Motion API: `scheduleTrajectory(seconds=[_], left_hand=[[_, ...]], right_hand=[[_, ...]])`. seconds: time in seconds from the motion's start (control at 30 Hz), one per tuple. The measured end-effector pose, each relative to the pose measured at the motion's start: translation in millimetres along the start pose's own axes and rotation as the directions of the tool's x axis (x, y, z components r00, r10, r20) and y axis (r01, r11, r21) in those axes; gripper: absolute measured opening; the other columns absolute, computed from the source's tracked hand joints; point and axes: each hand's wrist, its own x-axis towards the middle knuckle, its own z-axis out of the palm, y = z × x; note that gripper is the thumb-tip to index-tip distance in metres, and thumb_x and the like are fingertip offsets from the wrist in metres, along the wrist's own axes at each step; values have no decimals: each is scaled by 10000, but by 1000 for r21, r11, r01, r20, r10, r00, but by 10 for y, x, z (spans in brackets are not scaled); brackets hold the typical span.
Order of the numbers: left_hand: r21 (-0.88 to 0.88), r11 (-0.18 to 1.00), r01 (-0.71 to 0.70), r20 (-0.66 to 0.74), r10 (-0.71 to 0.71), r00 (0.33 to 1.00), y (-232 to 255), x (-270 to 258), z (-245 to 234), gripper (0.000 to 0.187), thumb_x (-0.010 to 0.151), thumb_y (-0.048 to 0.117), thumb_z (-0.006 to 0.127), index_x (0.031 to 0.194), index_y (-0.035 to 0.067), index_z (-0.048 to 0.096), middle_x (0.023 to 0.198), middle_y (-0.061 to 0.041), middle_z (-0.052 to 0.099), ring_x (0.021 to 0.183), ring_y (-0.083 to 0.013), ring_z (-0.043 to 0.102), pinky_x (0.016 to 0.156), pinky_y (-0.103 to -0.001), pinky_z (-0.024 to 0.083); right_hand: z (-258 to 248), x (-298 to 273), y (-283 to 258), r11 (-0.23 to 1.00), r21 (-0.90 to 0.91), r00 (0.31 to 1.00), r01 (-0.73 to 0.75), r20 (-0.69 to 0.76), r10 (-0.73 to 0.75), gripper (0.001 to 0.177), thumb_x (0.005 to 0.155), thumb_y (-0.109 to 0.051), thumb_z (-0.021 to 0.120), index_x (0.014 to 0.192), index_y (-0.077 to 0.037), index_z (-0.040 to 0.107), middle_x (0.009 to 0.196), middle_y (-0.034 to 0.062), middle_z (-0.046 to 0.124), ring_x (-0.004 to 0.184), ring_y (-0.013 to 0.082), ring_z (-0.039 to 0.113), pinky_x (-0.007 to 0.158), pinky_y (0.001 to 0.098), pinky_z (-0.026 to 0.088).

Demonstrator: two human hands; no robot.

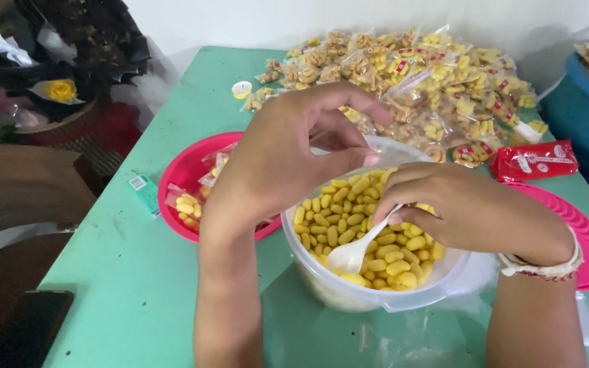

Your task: Manual packaging of yellow snacks into small plastic bags using a spoon and a handheld sealer.

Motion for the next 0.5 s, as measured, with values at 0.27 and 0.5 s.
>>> scheduleTrajectory(seconds=[0.27, 0.5], left_hand=[[78, 997, -10, -10, 11, 1000, -56, 13, -43, 183, 851, 150, 779, 1021, 192, 724, 923, 69, 791, 754, -17, 732, 711, -206, 540], [76, 997, 4, -29, -1, 1000, -45, -4, -97, 265, 836, 172, 813, 1088, 176, 731, 821, 15, 798, 756, -45, 749, 690, -213, 541]], right_hand=[[-76, -68, 30, 995, 34, 981, 98, -170, -90, 228, 924, -157, 650, 998, -263, 838, 1011, -98, 816, 961, 130, 748, 829, 357, 556], [-167, -143, 37, 997, 21, 965, -78, -250, 81, 223, 932, -177, 650, 1004, -261, 845, 1024, -84, 828, 906, 147, 758, 791, 394, 591]])
